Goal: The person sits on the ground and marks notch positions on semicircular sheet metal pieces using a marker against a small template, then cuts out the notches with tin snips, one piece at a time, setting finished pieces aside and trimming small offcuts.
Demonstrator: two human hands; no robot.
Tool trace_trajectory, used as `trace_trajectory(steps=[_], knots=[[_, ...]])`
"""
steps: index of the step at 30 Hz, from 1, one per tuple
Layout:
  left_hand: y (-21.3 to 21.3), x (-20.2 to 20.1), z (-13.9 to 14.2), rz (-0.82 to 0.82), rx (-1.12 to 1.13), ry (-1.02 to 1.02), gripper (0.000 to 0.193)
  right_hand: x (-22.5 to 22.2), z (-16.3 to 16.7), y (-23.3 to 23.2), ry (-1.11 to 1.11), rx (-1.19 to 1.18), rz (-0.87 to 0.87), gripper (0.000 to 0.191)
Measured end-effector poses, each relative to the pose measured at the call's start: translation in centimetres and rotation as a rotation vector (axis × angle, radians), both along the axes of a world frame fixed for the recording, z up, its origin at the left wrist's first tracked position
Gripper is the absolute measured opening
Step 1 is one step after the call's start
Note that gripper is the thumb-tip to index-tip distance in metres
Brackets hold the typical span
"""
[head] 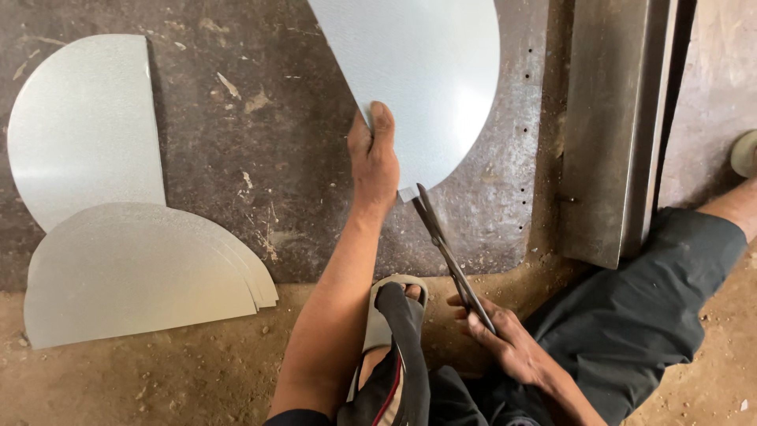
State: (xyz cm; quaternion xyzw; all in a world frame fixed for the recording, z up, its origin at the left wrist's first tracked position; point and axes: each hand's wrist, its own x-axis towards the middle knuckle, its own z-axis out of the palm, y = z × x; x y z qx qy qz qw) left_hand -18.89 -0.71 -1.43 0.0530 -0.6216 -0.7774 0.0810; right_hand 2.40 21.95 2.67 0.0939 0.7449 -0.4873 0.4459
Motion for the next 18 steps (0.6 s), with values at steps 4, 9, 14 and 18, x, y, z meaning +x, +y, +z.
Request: trace_trajectory(steps=[4, 9, 14, 18], knots=[[1.0, 1.1, -0.2, -0.029, -0.054, -0.048, 0.05, -0.7, -0.2, -0.3, -0.035, 0.011, -0.005, 0.046], [1.1, 1.1, -0.7, -0.045, -0.027, 0.007, 0.049, -0.9, 0.4, -0.6, -0.007, -0.03, -0.008, 0.047], [1.6, 1.2, -0.9, -0.061, 0.031, 0.018, 0.044, -1.1, 0.6, -0.3, 0.044, 0.012, 0.043, 0.045], [1.8, 1.2, -1.0, -0.05, 0.069, 0.036, 0.041, -1.0, 0.6, -0.2, 0.052, 0.161, 0.094, 0.043]])
